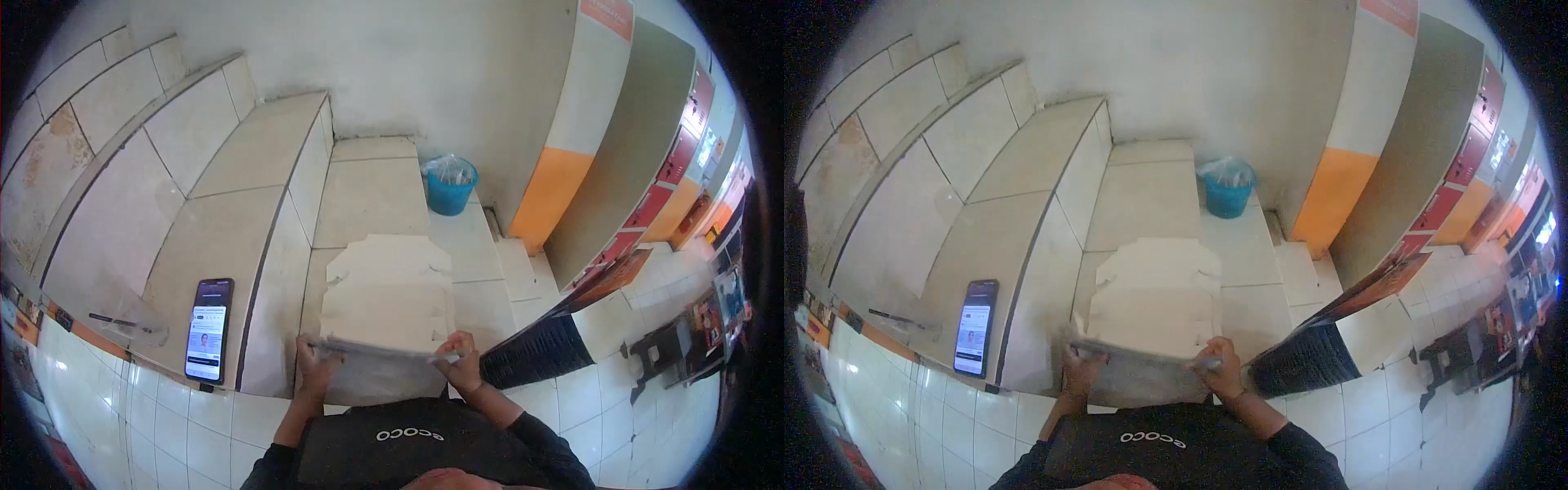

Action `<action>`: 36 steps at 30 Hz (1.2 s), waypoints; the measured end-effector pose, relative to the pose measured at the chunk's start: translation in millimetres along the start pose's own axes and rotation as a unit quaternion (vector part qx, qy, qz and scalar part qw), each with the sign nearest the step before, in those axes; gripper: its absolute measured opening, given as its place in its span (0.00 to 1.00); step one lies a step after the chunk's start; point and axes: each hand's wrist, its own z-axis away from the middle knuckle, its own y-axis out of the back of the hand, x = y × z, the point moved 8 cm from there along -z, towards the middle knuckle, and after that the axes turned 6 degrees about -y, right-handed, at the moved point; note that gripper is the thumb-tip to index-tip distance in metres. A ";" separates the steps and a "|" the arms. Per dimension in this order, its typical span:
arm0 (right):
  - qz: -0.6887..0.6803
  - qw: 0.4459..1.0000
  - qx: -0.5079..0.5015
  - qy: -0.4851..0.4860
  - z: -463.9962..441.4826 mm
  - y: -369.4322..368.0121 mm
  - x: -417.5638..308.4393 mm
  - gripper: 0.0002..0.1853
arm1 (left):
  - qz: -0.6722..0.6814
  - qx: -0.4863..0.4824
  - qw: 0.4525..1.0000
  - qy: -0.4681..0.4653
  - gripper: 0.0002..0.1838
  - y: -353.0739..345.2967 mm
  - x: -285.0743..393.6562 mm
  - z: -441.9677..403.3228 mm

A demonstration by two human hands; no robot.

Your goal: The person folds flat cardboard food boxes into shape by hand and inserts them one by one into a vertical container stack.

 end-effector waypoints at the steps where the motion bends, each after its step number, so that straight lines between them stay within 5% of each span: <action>1: 0.049 0.998 0.013 -0.025 -3.9 -1.6 -13.4 0.24 | -0.024 0.008 0.999 0.022 0.36 0.0 8.0 -5.0; 4: 0.124 0.985 0.033 -0.113 -32.9 4.7 -1.9 0.29 | -0.038 0.025 0.999 0.014 0.40 -13.6 54.9 -27.9; 9: 0.089 0.982 0.088 -0.140 -75.1 7.1 -6.8 0.30 | -0.088 -0.004 0.994 0.068 0.37 -39.4 8.0 -66.5; 11: 0.029 0.978 0.088 -0.188 -89.7 3.1 12.4 0.30 | -0.209 -0.021 0.970 0.119 0.39 -41.4 7.8 -76.4; 18: 0.150 0.952 0.105 -0.247 -115.8 -9.1 70.2 0.31 | -0.417 -0.027 0.895 0.158 0.46 -45.2 4.3 -85.8; 21: 0.113 0.960 0.087 -0.240 -121.5 -9.2 70.0 0.29 | -0.393 -0.008 0.908 0.147 0.43 -44.9 23.2 -82.2; 23: -0.023 0.974 0.067 -0.215 -103.4 -12.3 28.5 0.26 | -0.370 0.067 0.927 0.007 0.43 -37.8 43.7 -76.3; 27: -0.251 0.962 0.100 -0.031 -77.1 -7.5 -51.2 0.21 | -0.218 0.315 0.878 -0.287 0.43 -15.5 81.8 -31.4; 29: -0.317 0.943 0.103 -0.006 -70.5 4.9 -73.6 0.21 | -0.010 0.268 0.957 -0.114 0.43 -23.2 50.0 -25.6; 31: -0.395 0.913 0.105 -0.003 -70.8 13.7 -88.1 0.19 | 0.193 0.185 0.964 0.000 0.41 -42.9 24.6 -38.8; 33: -0.459 0.882 0.088 -0.060 -66.5 7.0 -100.0 0.18 | 0.368 0.075 0.925 0.060 0.38 -62.7 -1.8 -55.7; 36: -0.477 0.873 0.042 -0.096 -74.3 4.8 -78.2 0.24 | 0.528 -0.101 0.843 -0.008 0.32 -56.2 21.8 -69.1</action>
